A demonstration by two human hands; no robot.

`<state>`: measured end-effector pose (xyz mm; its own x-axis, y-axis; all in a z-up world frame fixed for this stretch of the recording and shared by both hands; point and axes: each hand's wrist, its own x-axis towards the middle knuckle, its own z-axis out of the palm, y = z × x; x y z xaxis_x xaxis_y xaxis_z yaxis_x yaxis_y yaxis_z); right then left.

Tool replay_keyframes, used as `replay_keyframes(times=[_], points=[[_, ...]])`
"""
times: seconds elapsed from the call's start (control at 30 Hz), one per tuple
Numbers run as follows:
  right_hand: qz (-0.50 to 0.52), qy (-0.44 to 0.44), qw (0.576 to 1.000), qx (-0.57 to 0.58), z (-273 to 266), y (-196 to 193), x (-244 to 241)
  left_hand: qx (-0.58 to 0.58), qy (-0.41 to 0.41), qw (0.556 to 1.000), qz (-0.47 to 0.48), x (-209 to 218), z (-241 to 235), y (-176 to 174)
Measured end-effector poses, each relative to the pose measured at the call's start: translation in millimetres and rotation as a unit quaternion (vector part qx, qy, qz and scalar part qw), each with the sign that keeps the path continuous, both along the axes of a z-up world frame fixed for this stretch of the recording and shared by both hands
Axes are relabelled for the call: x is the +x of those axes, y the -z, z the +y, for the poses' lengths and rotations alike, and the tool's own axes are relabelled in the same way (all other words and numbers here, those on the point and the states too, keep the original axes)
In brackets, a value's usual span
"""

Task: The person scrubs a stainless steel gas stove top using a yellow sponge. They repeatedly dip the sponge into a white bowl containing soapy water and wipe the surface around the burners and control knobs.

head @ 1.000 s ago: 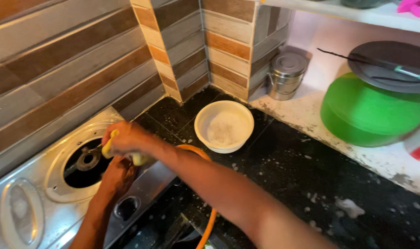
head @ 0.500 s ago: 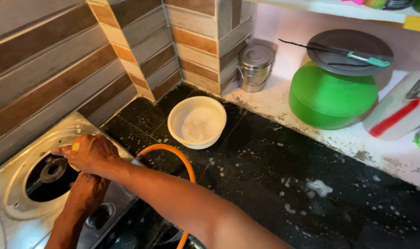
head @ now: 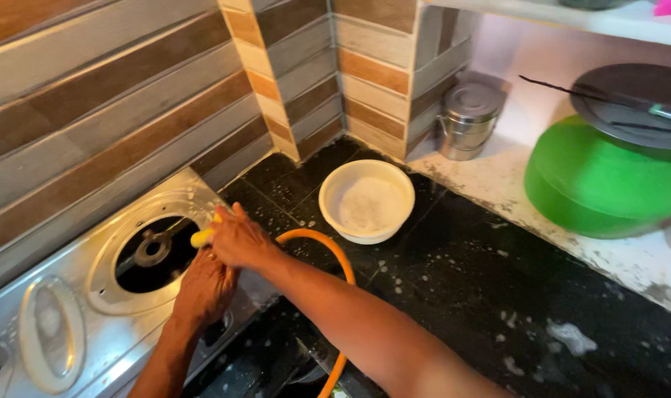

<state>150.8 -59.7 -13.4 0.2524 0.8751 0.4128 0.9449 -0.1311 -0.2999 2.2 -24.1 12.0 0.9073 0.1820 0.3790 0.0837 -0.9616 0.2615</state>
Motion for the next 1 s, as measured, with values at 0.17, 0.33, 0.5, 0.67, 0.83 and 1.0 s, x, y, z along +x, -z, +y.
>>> replay_keyframes(times=[0.17, 0.33, 0.5, 0.67, 0.83, 1.0], points=[[0.006, 0.076, 0.997, -0.006, 2.1, -14.9, -9.9, -0.109, -0.092, 0.990, -0.015, -23.4, -27.3, -37.8], [-0.189, 0.072, 0.979, 0.024, -26.0, -4.1, -2.6, -0.091, -0.169, 0.971, -0.144, -24.1, -13.7, -29.6], [0.033, 0.118, 0.991, 0.057, 4.9, -33.2, -14.5, -0.088, -0.021, 0.990, -0.108, -22.8, -8.8, -31.2], [0.046, 0.065, 0.997, -0.016, 21.4, -13.2, -13.2, -0.202, -0.146, 0.952, -0.175, -11.4, -4.5, -29.3], [0.392, 0.125, 0.876, 0.252, 73.9, 21.8, 18.3, -0.164, -0.158, 0.934, -0.275, 17.3, 5.3, -24.6], [0.460, 0.149, 0.727, 0.487, 41.6, 17.6, -4.4, -0.069, -0.086, 0.988, -0.104, 59.3, 51.2, 4.8]])
